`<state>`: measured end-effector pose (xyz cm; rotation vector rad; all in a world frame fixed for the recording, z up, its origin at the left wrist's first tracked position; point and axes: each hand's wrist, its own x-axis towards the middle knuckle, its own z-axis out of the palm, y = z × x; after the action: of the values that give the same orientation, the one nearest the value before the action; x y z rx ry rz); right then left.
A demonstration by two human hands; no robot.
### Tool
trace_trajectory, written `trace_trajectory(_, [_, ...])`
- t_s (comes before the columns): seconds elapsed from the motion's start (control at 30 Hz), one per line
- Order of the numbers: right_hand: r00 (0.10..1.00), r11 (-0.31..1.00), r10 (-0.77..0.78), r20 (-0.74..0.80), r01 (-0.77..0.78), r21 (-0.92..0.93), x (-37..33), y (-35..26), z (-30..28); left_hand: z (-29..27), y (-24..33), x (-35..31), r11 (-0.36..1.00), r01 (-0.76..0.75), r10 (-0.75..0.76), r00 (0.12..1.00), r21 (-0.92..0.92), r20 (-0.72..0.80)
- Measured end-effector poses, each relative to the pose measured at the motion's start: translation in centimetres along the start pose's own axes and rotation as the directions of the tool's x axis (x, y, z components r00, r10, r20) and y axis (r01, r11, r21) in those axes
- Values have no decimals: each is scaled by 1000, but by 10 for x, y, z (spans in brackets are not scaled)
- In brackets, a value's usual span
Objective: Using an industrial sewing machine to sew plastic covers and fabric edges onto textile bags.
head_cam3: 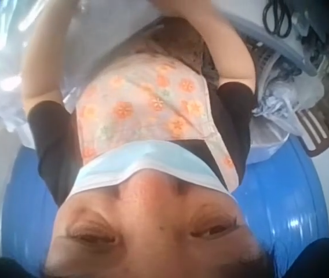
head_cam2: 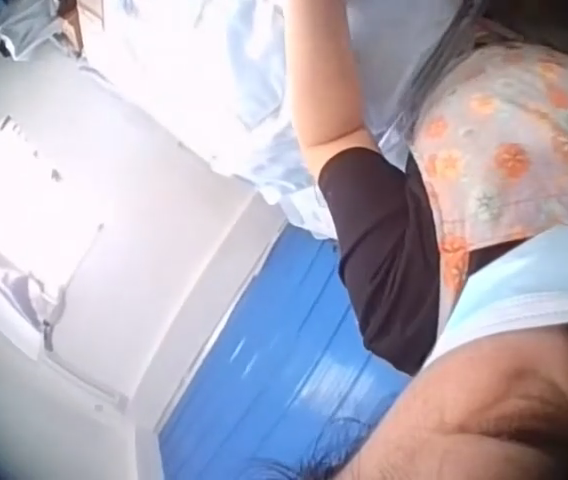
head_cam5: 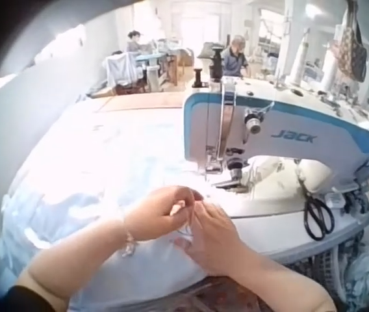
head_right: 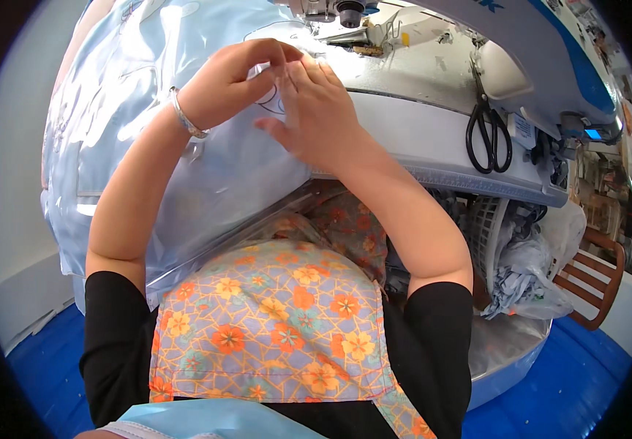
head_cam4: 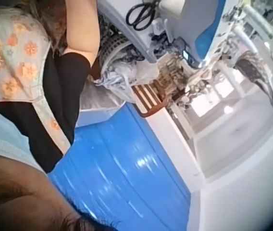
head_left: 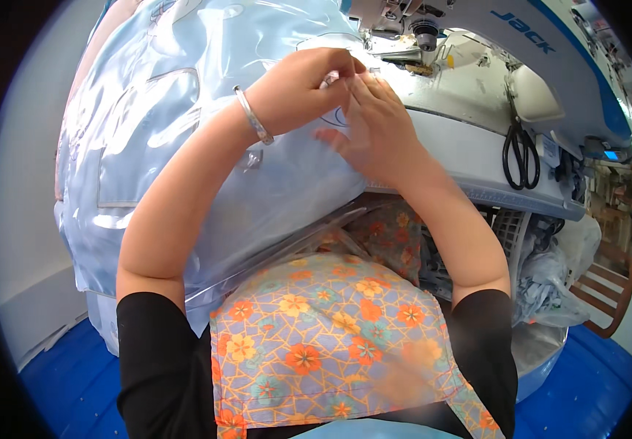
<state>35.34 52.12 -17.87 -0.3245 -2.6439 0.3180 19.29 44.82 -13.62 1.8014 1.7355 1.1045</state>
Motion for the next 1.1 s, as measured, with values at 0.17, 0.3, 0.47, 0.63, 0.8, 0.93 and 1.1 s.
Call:
trace_trajectory(0.17, [999,998,-44,-9,44,53,15,1,18,4,-5,19,971,-27,5,996,236,92])
trace_trajectory(0.3, [997,991,-42,-58,49,124,13,3,20,11,-12,27,858,-117,30,983,500,180])
trace_trajectory(0.47, [997,978,-6,-77,22,208,10,2,13,18,-17,23,852,-139,91,989,504,119])
trace_trajectory(0.63, [998,993,-51,42,46,109,-36,6,-14,30,-29,13,760,-217,237,970,612,50])
trace_trajectory(0.8, [968,974,-181,176,151,171,-65,3,-38,43,-27,7,704,-224,319,948,674,-17])
trace_trajectory(0.93, [971,969,-240,16,238,70,-66,8,-23,43,-25,7,697,-233,328,945,678,-13])
trace_trajectory(1.1, [967,970,-241,-85,243,8,-58,5,-21,43,-23,5,693,-243,336,942,678,-6])
